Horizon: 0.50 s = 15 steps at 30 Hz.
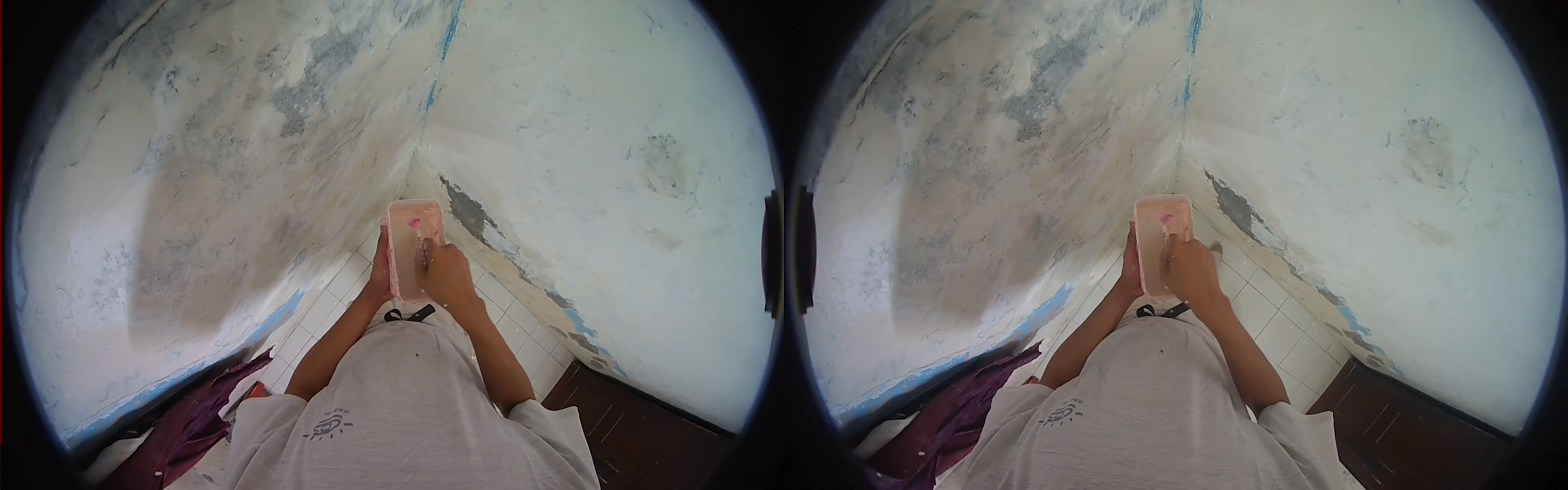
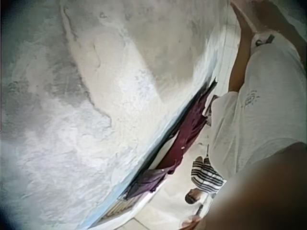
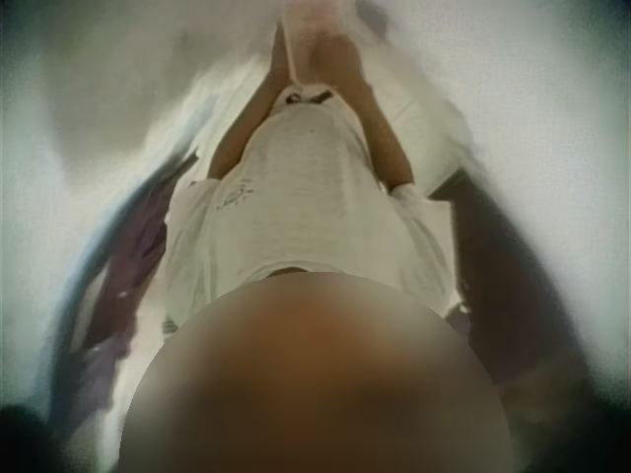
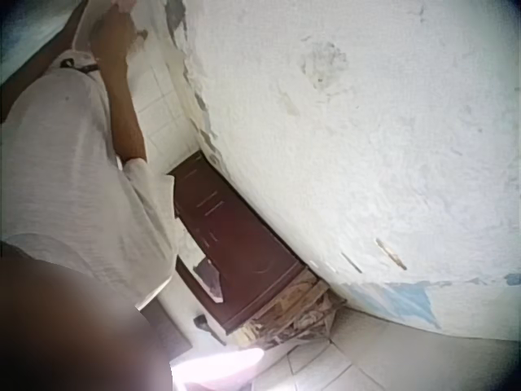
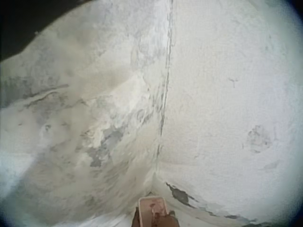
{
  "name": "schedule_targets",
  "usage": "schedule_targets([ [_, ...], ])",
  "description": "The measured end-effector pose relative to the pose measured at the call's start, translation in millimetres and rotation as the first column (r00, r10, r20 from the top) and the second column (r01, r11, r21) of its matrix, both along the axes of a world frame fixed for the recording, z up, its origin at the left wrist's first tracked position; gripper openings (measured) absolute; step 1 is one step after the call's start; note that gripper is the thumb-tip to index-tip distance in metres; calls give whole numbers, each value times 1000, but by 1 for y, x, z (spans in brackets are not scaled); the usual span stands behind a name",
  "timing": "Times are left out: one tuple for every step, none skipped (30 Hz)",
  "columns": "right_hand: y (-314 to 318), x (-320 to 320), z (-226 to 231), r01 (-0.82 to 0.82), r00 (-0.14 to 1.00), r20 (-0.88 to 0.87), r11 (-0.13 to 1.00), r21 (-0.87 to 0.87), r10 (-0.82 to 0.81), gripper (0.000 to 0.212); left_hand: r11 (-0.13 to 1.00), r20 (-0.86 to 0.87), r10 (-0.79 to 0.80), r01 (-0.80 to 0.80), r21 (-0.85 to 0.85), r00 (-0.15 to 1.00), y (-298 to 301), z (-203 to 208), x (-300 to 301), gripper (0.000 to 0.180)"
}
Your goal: The person applies plaster paste to a wall with a putty knife.
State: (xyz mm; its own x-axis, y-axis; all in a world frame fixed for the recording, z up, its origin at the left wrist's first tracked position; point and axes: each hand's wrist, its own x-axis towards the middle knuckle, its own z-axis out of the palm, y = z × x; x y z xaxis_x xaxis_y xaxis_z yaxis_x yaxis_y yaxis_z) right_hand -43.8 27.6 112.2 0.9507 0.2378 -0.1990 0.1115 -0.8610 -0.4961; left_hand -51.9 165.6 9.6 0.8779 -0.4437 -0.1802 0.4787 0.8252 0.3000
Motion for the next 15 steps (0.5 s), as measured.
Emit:
schedule_targets([
  [6,-3,0,-29,999,-17,998,59,30,26,998,-34,19,-17,56,999,0,-3,-1,76],
  [11,-2,1,-42,999,30,992,116,39,25,998,-35,11,-8,59,999,1,-7,-1,76],
  [13,3,3,-33,999,29,992,120,30,25,1000,-31,-3,3,20,1000,0,-10,0,74],
  [13,10,6,0,999,49,988,151,-8,22,1000,-27,-15,14,-20,1000,-1,-7,0,72],
  [13,15,6,32,997,69,983,183,-45,20,1000,-28,-23,22,-16,999,-3,-5,1,72],
  [8,16,6,40,996,68,982,186,-54,20,999,-37,-8,10,39,999,-5,-2,1,72],
  [-1,19,6,76,991,96,986,149,-91,19,996,-40,13,-9,94,999,-5,2,3,71],
  [-6,21,5,114,984,126,987,112,-128,18,995,-37,12,-8,97,999,-2,0,5,71],
  [-7,19,4,114,983,129,987,115,-129,18,1000,-1,-13,13,7,1000,2,-5,6,71],
  [-10,15,4,135,985,97,988,77,-142,18,996,37,-36,39,-86,999,3,-10,9,71],
  [-11,11,2,154,986,65,987,38,-156,18,995,42,-38,42,-86,998,5,-15,11,71],
  [-8,7,-2,155,985,70,987,39,-158,18,999,14,-29,29,-30,999,6,-20,12,71],
  [-2,2,-6,96,992,77,994,58,-100,23,999,-15,-22,22,26,1000,5,-22,12,71],
  [3,0,-9,36,995,85,996,76,-43,31,999,-13,-27,28,26,1000,4,-23,13,71],
  [6,2,-12,41,995,87,996,76,-48,31,999,-13,-29,29,41,999,2,-25,14,71],
])
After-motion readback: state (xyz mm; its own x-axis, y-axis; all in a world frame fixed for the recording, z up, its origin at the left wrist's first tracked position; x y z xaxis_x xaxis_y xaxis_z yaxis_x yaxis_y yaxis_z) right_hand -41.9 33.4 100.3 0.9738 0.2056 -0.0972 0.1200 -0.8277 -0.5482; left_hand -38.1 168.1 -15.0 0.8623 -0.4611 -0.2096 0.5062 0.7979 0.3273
